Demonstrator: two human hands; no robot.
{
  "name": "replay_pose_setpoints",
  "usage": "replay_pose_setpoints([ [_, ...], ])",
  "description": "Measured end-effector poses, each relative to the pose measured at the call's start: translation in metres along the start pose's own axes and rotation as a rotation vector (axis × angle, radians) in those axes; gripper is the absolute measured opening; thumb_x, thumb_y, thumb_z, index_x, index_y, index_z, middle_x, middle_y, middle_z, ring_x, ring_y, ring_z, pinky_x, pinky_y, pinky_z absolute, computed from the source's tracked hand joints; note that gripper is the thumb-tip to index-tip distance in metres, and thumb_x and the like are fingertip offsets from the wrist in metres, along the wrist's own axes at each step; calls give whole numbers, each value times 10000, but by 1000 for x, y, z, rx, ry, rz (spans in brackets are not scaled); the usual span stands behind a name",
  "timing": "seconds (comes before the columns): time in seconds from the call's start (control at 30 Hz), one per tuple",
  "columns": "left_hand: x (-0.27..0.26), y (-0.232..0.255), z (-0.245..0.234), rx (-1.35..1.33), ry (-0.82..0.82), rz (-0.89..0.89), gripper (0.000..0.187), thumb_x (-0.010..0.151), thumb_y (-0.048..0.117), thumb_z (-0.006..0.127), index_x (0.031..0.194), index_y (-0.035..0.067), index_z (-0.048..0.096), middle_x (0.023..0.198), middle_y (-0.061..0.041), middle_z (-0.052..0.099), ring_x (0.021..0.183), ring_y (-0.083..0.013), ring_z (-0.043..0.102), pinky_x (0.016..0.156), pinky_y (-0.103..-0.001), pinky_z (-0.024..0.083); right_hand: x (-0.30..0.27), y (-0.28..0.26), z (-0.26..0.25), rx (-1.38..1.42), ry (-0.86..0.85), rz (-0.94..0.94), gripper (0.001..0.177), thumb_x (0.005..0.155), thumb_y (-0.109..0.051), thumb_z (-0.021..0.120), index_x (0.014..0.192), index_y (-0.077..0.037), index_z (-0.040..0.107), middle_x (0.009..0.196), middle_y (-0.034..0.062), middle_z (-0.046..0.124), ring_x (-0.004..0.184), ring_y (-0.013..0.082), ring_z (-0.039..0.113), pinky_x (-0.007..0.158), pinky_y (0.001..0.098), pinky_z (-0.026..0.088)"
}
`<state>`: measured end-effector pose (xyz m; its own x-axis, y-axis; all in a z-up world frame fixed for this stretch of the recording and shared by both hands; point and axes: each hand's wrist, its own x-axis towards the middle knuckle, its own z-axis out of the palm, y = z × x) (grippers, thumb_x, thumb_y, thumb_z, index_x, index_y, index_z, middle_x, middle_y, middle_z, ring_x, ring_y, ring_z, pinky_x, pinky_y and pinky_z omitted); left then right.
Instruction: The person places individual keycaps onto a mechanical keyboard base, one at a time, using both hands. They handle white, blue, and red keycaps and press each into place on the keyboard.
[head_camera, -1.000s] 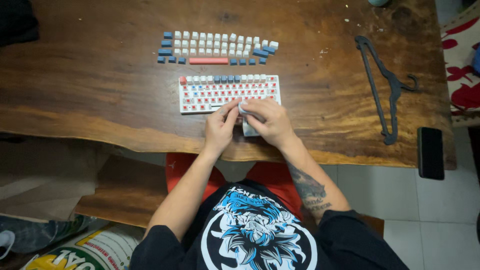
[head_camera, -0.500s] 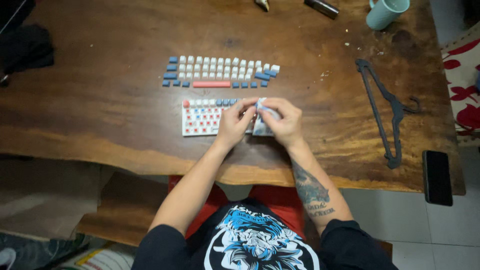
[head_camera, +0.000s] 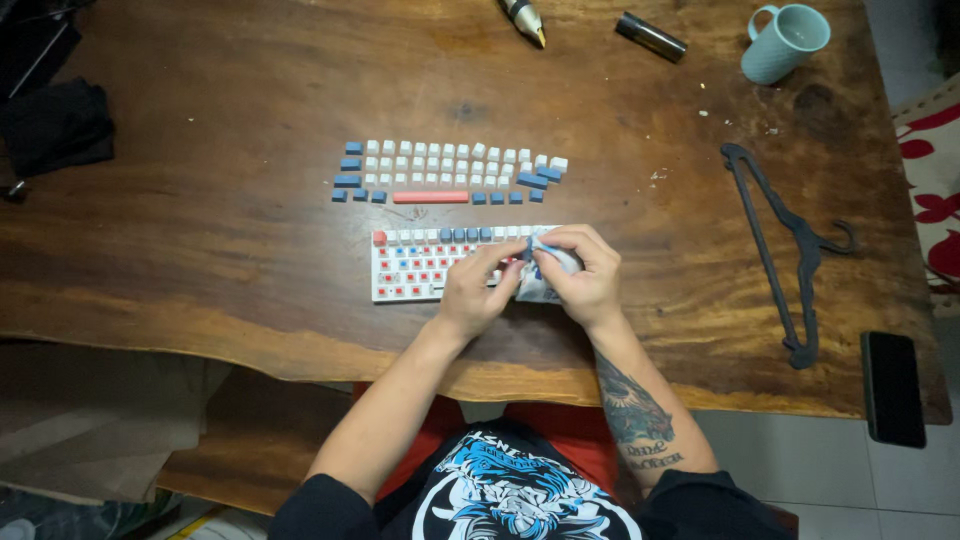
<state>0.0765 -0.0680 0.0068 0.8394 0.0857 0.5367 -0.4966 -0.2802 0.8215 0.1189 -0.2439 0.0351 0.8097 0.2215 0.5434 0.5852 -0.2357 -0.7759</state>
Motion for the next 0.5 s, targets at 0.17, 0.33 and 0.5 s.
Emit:
replay_pose_setpoints([
  [0.17, 0, 6, 0, 87, 62, 133, 287, 952, -9, 717, 1233, 34, 678, 1121, -170, 750, 1009, -275, 766, 874, -321, 614, -4, -8, 8, -67, 45, -89, 169, 862, -6, 780, 1028, 0, 750, 1050, 139, 719, 956, 220, 719, 841, 308, 582],
  [0.33, -4, 0, 0, 95, -4, 33, 348, 891, 30, 772, 1230, 19, 698, 1070, -154, 770, 919, -232, 767, 816, -309, 604, -5, -3, 5, -66, 32, -52, 170, 867, 0, 740, 1037, 3, 748, 1056, 141, 728, 964, 222, 726, 854, 314, 582],
  [0.5, -10, -16, 7, -190, 37, -145, 308, 921, 20, 760, 1223, 22, 697, 1153, -121, 760, 973, -158, 751, 839, -301, 628, -8, 1, 8, -22, 39, -36, 172, 862, -7, 762, 1027, -2, 716, 1042, 126, 730, 954, 209, 724, 857, 307, 580],
])
